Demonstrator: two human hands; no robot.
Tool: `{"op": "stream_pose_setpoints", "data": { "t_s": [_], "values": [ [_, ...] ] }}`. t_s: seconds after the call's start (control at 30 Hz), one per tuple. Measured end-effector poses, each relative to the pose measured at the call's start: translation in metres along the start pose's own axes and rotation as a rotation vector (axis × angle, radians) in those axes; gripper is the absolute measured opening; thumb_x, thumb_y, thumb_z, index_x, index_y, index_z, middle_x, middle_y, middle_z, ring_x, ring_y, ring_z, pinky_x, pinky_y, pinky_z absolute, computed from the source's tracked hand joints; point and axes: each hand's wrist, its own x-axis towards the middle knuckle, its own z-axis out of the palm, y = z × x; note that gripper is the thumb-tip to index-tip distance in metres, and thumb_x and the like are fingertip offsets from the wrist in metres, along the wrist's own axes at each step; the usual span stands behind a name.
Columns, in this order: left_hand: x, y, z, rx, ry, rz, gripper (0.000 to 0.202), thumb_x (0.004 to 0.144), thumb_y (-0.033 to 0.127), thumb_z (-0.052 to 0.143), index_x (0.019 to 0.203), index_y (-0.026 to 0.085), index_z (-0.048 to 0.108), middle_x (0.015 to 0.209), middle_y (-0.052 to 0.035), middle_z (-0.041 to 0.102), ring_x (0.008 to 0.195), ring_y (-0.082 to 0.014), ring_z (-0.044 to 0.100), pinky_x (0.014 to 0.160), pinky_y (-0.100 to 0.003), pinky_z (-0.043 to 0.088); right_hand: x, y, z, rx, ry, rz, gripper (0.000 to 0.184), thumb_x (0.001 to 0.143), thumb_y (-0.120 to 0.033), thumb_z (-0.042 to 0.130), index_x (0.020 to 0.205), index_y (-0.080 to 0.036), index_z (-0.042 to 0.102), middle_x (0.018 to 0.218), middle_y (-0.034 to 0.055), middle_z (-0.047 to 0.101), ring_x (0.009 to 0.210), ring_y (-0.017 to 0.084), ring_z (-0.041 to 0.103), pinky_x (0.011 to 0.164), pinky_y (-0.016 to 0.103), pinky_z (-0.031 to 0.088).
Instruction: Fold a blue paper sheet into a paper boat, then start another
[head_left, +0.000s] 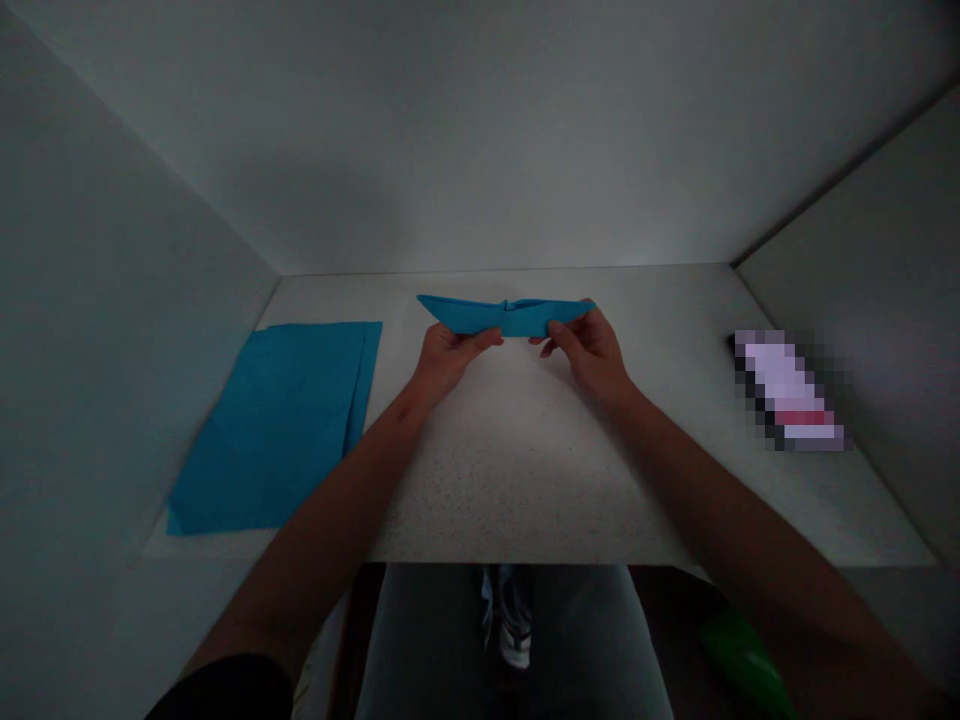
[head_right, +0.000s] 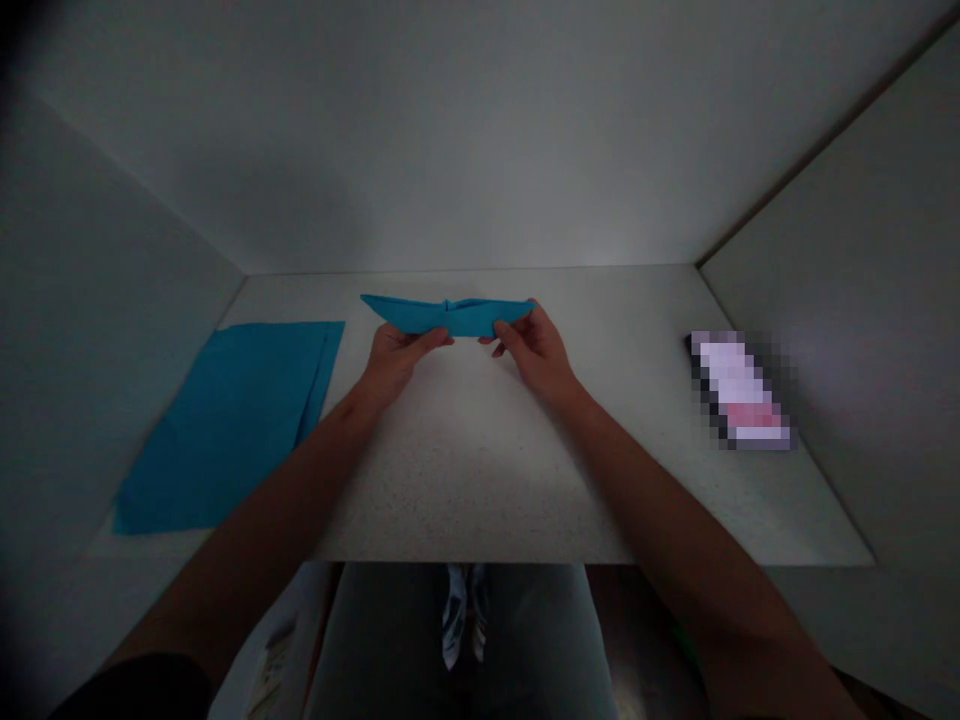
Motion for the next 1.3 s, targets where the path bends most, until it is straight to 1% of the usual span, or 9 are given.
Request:
{"op": "stream_pose_setpoints", "data": {
  "t_s": [0.1, 0.2, 0.33, 0.47, 0.57, 0.73, 0.9, 1.1, 1.3],
  "values": [
    [-0.003, 0.001, 0.0, 0.038, -0.061, -0.024, 0.046, 0.071, 0.061, 0.101, 0.087, 0.021, 0.084, 0.091, -0.0068, 0.085, 0.087, -0.0264, 0.082, 0.089, -0.044, 0.068, -0.002, -0.002, 0.001, -0.056, 0.008, 0.002, 0.052, 0.079, -0.063, 0.097, 0.097, -0.029, 0.063, 0.087, -0.0011, 0.071, 0.077, 0.018, 0.069, 0.064, 0.033, 0.06],
    [-0.004, 0.0, 0.0, 0.057, -0.083, -0.063, 0.05, 0.072, 0.066, 0.099, 0.087, 0.021, 0.084, 0.09, -0.0081, 0.085, 0.086, -0.028, 0.082, 0.085, -0.044, 0.069, -0.002, -0.008, -0.001, -0.15, -0.005, 0.019, 0.049, 0.081, -0.065, 0.095, 0.087, -0.026, 0.066, 0.079, -0.0014, 0.069, 0.07, 0.016, 0.063, 0.064, 0.033, 0.054],
    [0.002, -0.007, -0.003, 0.015, 0.02, -0.062, 0.064, 0.081, 0.083, 0.084, 0.085, 0.019, 0.08, 0.083, -0.0084, 0.082, 0.081, -0.0263, 0.08, 0.083, -0.041, 0.068, -0.001, -0.015, -0.002, -0.15, -0.045, 0.066, 0.055, 0.088, -0.073, 0.086, 0.077, -0.025, 0.062, 0.069, -0.0015, 0.067, 0.063, 0.016, 0.062, 0.063, 0.033, 0.052],
    [0.009, -0.014, -0.009, -0.026, 0.136, -0.04, 0.064, 0.08, 0.083, 0.086, 0.083, 0.02, 0.074, 0.081, -0.005, 0.078, 0.08, -0.0227, 0.077, 0.08, -0.036, 0.067, -0.001, -0.018, -0.002, -0.157, -0.083, 0.121, 0.061, 0.101, -0.082, 0.063, 0.083, -0.024, 0.069, 0.074, 0.0032, 0.075, 0.069, 0.018, 0.069, 0.068, 0.033, 0.057],
    [0.012, -0.017, -0.013, -0.081, 0.221, -0.04, 0.064, 0.083, 0.083, 0.082, 0.089, 0.02, 0.073, 0.085, -0.0052, 0.076, 0.082, -0.0223, 0.075, 0.077, -0.035, 0.066, -0.003, -0.016, -0.004, -0.237, -0.13, 0.116, 0.07, 0.109, -0.081, 0.046, 0.081, -0.023, 0.073, 0.076, 0.0051, 0.077, 0.071, 0.018, 0.071, 0.075, 0.033, 0.059],
    [0.016, -0.018, -0.021, -0.054, 0.339, 0.008, 0.058, 0.092, 0.08, 0.075, 0.093, 0.022, 0.07, 0.085, -0.0036, 0.067, 0.081, -0.0207, 0.069, 0.073, -0.033, 0.06, -0.006, -0.011, -0.011, -0.366, -0.227, 0.075, 0.071, 0.114, -0.075, 0.041, 0.084, -0.022, 0.078, 0.076, 0.0036, 0.075, 0.072, 0.018, 0.07, 0.079, 0.033, 0.056],
    [0.02, -0.016, -0.026, -0.052, 0.406, 0.064, 0.061, 0.088, 0.084, 0.076, 0.092, 0.023, 0.07, 0.084, -0.0029, 0.063, 0.08, -0.0193, 0.064, 0.067, -0.029, 0.053, -0.003, -0.013, -0.012, -0.447, -0.266, -0.005, 0.068, 0.114, -0.072, 0.041, 0.078, -0.022, 0.069, 0.074, 0.0034, 0.068, 0.07, 0.018, 0.064, 0.073, 0.034, 0.053],
    [0.027, -0.021, -0.031, -0.133, 0.405, 0.039, 0.068, 0.089, 0.091, 0.068, 0.093, 0.024, 0.067, 0.085, -0.0039, 0.063, 0.085, -0.0204, 0.067, 0.069, -0.03, 0.053, -0.004, -0.01, -0.012, -0.404, -0.183, -0.078, 0.037, 0.112, -0.057, 0.06, 0.128, -0.025, 0.067, 0.088, 0.002, 0.077, 0.069, 0.016, 0.067, 0.067, 0.031, 0.054],
    [0.028, -0.015, -0.029, -0.163, 0.405, 0.046, 0.063, 0.097, 0.087, 0.06, 0.091, 0.025, 0.068, 0.091, -0.0059, 0.07, 0.089, -0.0208, 0.071, 0.076, -0.031, 0.059, -0.007, -0.011, -0.015, -0.399, -0.298, -0.081, 0.037, 0.111, -0.044, 0.062, 0.14, -0.023, 0.067, 0.086, 0.001, 0.079, 0.063, 0.013, 0.067, 0.061, 0.027, 0.052]
  ]
}}
